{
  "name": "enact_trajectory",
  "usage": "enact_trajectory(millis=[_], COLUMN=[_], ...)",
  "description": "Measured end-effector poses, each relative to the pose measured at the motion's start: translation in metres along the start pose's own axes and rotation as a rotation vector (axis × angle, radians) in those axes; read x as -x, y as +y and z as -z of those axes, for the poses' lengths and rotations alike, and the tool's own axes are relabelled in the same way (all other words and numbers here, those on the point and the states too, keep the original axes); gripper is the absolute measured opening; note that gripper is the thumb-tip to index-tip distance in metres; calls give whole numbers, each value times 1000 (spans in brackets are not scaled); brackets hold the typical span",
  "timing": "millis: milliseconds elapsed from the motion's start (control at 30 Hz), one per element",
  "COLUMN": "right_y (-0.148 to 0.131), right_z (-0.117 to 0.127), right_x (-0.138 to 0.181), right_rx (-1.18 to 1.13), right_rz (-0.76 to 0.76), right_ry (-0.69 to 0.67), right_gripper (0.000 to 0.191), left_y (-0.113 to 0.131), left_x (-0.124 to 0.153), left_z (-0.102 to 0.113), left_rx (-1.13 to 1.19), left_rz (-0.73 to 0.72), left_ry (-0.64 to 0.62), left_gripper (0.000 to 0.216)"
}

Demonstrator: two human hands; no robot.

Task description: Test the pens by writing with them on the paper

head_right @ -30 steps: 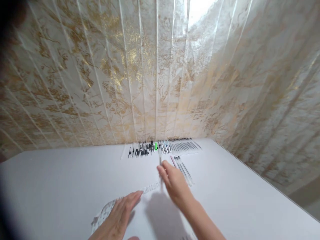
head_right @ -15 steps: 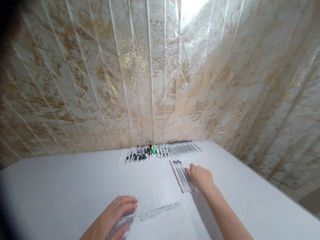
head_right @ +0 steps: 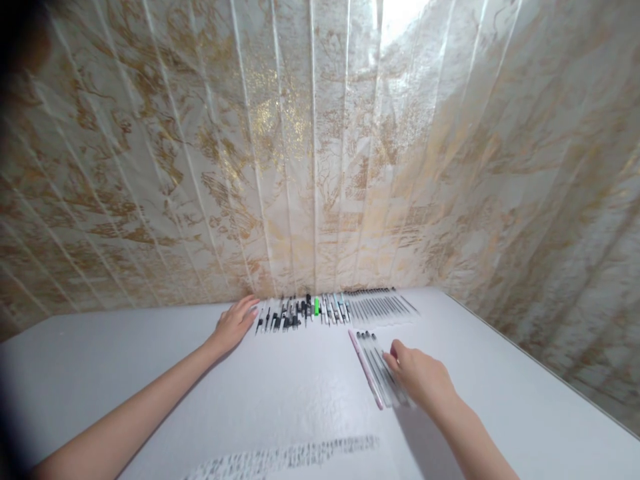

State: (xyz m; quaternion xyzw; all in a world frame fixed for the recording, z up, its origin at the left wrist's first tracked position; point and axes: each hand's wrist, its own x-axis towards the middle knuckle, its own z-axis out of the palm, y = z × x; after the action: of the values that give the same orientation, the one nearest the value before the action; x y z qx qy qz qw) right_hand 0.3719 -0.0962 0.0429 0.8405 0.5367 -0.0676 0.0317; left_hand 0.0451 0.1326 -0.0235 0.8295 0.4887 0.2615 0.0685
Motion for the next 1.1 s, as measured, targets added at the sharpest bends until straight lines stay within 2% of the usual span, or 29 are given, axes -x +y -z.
enact_trajectory(millis=[200, 567, 700, 833, 1000, 1100], right_y=[1, -6, -10, -20, -51, -77], right_z=[-7, 6, 10, 8, -2, -6], right_x=[-4, 7, 11, 15, 27, 33], right_rx=[-28, -63, -72, -96, -166, -173], right_rz=[18, 15, 50, 145, 397, 549], right_ry=[-3, 9, 39, 58, 81, 97], right_gripper=[26, 25, 23, 20, 16, 23], left_y=[7, 9, 14, 14, 12, 25], left_x=[-4, 10, 38, 84, 140, 153], left_z=[-7, -8, -1, 12, 27, 35], left_rx=[-53, -127, -138, -139, -88, -7], left_rz=[-90, -128, -171, -218, -369, -484], left_ry=[-99, -92, -102, -127, -175, -290], left_gripper=[39, 42, 44, 46, 64, 77])
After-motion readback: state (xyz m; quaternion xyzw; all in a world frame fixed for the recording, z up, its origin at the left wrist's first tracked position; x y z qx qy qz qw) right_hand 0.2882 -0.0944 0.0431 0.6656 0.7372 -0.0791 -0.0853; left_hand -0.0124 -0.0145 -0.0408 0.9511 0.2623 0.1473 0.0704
